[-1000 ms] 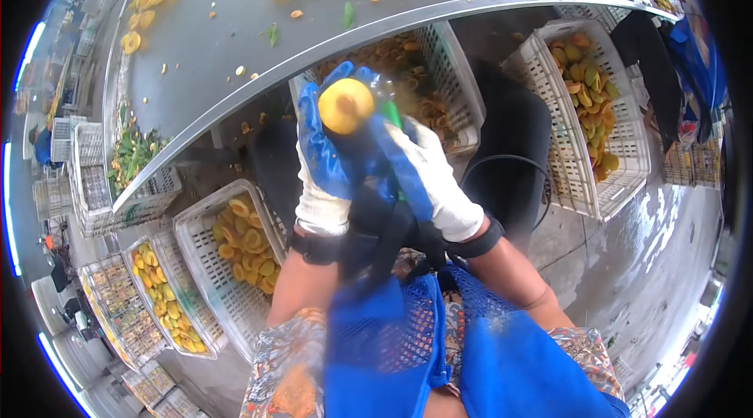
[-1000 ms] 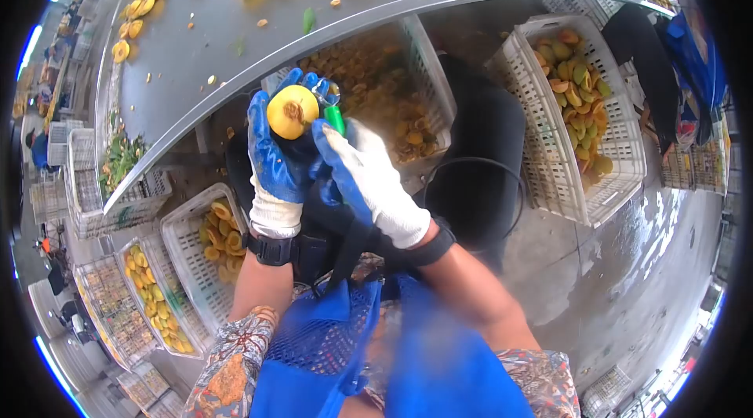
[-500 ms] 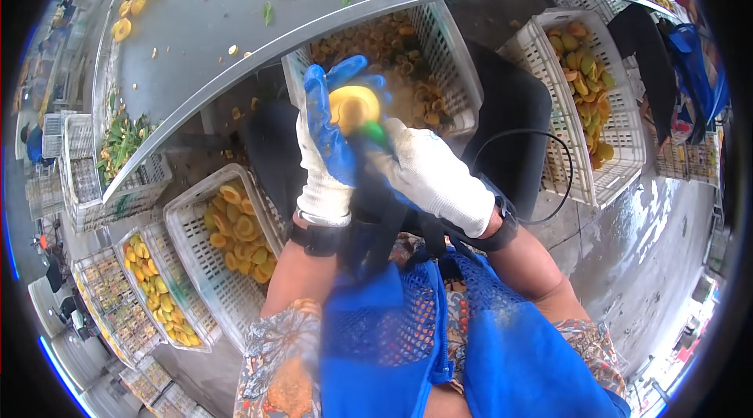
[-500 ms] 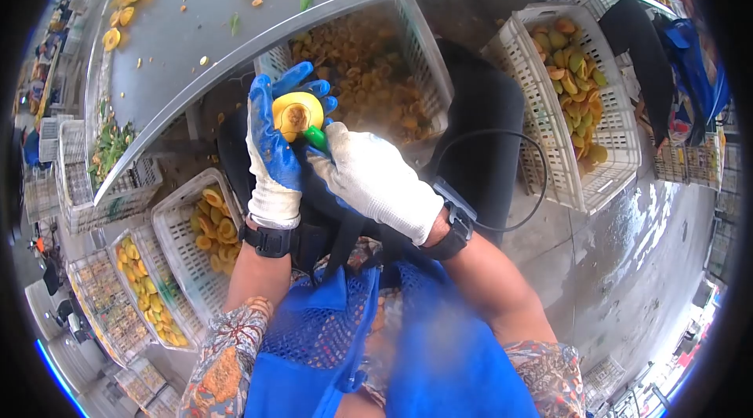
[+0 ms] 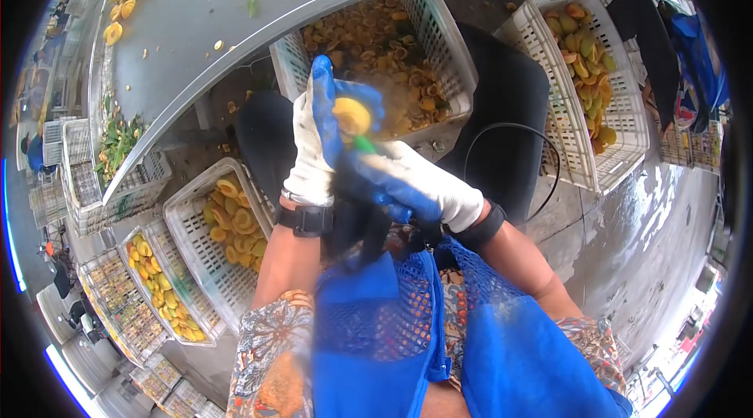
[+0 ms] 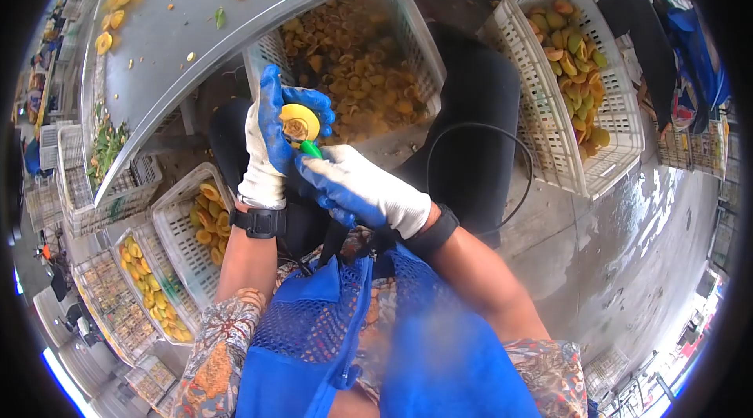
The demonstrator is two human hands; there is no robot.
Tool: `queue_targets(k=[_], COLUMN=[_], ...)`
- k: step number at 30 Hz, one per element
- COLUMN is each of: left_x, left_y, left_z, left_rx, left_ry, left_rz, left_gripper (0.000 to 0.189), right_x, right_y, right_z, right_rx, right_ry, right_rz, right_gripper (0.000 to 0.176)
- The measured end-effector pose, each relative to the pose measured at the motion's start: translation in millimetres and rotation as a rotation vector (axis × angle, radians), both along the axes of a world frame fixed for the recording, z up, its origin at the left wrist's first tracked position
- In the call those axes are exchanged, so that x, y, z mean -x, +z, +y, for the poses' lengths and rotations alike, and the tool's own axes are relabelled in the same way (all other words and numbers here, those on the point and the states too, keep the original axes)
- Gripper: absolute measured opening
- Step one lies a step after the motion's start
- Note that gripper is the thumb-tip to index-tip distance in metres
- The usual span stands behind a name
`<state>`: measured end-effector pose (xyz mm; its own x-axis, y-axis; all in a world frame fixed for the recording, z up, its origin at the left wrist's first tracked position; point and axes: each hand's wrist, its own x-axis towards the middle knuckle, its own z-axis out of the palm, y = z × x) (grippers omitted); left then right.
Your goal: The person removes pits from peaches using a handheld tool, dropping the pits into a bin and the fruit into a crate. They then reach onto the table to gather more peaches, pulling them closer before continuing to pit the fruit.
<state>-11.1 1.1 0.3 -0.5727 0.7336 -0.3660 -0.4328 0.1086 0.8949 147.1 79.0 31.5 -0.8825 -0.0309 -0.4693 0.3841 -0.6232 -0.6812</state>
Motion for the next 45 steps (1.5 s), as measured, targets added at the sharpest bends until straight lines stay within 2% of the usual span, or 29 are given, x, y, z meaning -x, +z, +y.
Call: queue_targets(k=[2, 3, 4, 7, 8, 11, 12, 15, 19, 22, 24, 25, 30, 33, 36, 39, 40, 41, 43, 44, 45], left_x=[2, 1, -8, -21, -22, -13, -17, -9, -10, -10, -11, -11, -11, -8, 1, 12, 19, 22, 19, 14, 12], left_y=[-7, -7, -1, -4, -7, -15, -9, -3, 10, 0, -14, -19, -26, -42, -57, -79, -85, -91, -70, -56, -47], left_z=[1, 2, 3, 8, 6, 0, 3, 2, 7, 10, 17, 20, 31, 28, 29, 33, 33, 33, 34, 35, 32], left_rx=[-0.178, -0.266, -0.316, -0.341, -0.299, -0.2, -0.215, -0.093, -0.03, -0.105, -0.225, -0.285, -0.096, -0.159, -0.42, -0.568, -0.517, -0.503, -0.461, -0.348, -0.355], left_ry=[0.025, 0.037, 0.103, 0.321, 0.326, 0.142, 0.141, -0.062, -0.069, -0.005, 0.068, 0.107, 0.186, 0.177, 0.139, 0.153, 0.268, 0.271, 0.269, 0.272, 0.235], left_rz=[-0.277, -0.417, -0.388, -0.596, -0.502, -0.233, -0.216, 0.013, -0.158, -0.1, -0.267, -0.352, -0.215, -0.283, -0.744, -0.778, -0.875, -0.808, -0.671, -0.521, -0.519], left_gripper=[0.067, 0.066, 0.062, 0.06, 0.059, 0.059, 0.061, 0.062, 0.061, 0.06, 0.059, 0.059, 0.053, 0.051, 0.046, 0.045, 0.049, 0.052, 0.057, 0.066, 0.067], right_x=[-2, -1, -1, -1, -1, -4, -3, -4, -10, -5, -1, 0, 1, 3, 5, -4, -7, -7, -7, -8, -6], right_y=[-20, -11, -2, -13, -11, -6, -6, -10, -32, -50, -50, -51, -62, -65, -70, -58, -51, -50, -46, -37, -31], right_z=[-6, -2, 2, 4, 1, -7, -10, 6, -4, -14, -12, -11, -6, -8, -9, -1, -1, 4, 14, 25, 33], right_rx=[-0.407, -0.137, 0.117, 0.551, 0.487, 0.149, -0.026, 0.329, 1.034, 1.25, 1.351, 1.364, 1.361, 1.332, 1.402, 1.348, 1.284, 1.191, 1.015, 0.796, 0.585], right_ry=[-0.111, -0.048, -0.024, -0.033, -0.034, -0.023, -0.039, 0.108, 0.017, -0.018, -0.05, -0.058, -0.058, -0.058, -0.078, -0.083, -0.065, -0.098, -0.172, -0.187, -0.171], right_rz=[0.39, 0.22, 0.018, -0.033, -0.046, -0.027, 0.004, -0.109, 0.079, 0.135, 0.203, 0.219, 0.278, 0.249, 0.288, 0.282, 0.312, 0.276, 0.217, 0.118, 0.032], right_gripper=[0.04, 0.041, 0.042, 0.042, 0.042, 0.04, 0.041, 0.042, 0.04, 0.043, 0.046, 0.046, 0.046, 0.047, 0.046, 0.045, 0.044, 0.044, 0.043, 0.043, 0.044])
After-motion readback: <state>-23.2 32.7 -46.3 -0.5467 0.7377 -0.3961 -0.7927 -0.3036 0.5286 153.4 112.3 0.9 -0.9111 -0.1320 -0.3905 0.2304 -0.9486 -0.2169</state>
